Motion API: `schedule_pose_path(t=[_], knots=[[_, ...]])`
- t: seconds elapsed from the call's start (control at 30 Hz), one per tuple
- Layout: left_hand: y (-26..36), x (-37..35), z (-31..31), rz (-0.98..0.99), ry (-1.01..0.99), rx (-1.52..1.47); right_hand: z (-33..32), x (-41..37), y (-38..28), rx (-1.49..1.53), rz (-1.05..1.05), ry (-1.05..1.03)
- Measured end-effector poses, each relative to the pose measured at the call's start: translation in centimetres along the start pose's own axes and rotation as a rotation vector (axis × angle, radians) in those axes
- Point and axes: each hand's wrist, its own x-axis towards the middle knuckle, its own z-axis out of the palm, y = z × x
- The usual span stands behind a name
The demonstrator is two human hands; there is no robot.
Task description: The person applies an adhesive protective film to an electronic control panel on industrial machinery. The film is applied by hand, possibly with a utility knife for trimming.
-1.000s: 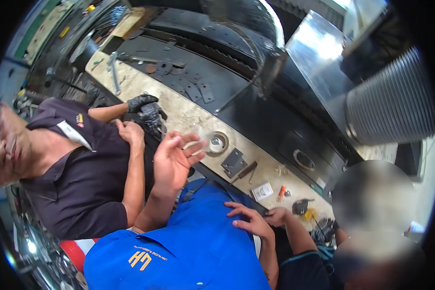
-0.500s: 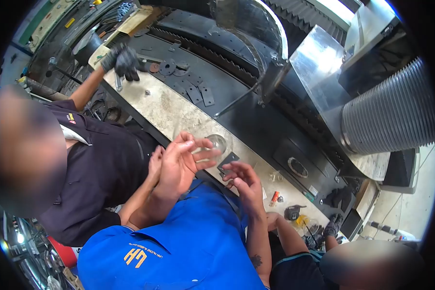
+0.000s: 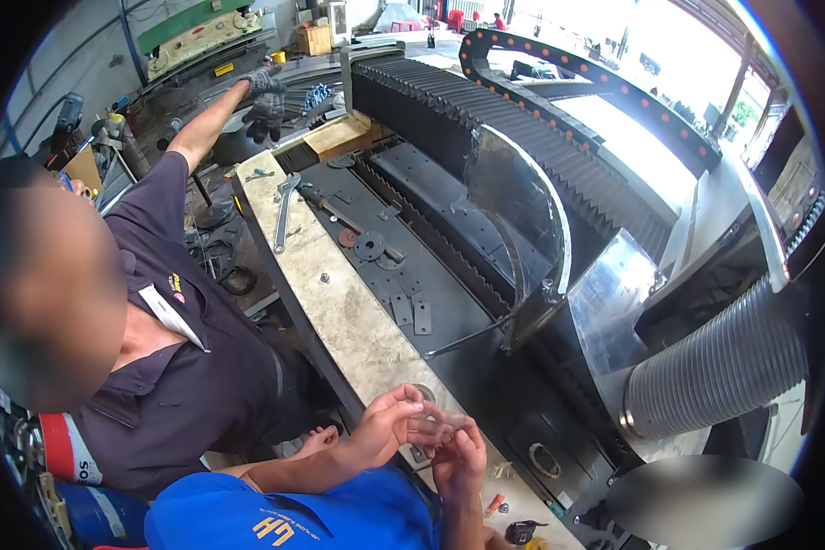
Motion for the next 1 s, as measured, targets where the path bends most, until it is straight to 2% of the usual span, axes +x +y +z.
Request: schedule_pose_path(t=[0.23,0.4,0.5,0.7,0.97,1.0], knots=[[-0.9,0.4,0.2,-0.051,-0.027,-0.005,0.2,-0.2,-0.4,0.010,-0.076,0.072],[-1.0,0.6,0.3,-0.096,-0.072,0.004,0.6,-0.4,-1.2,0.098,-0.073,0.075],[-1.0,0.9,0.1,-0.116,-0.089,-0.024,0.9,-0.2,-1.3,0.214,-0.053,0.164],[-1.1,1.2,-0.2,-0.202,-0.159,-0.121,0.4,0.0,-1.3,0.264,-0.014,0.084],[-1.3,1.5,-0.6,-0.227,-0.193,-0.159,0.1,0.1,-1.4,0.203,-0.012,0.097],[-1.5,1.6,-0.8,-0.231,-0.209,-0.164,0.4,-0.1,-1.5,0.204,0.011,0.167]])
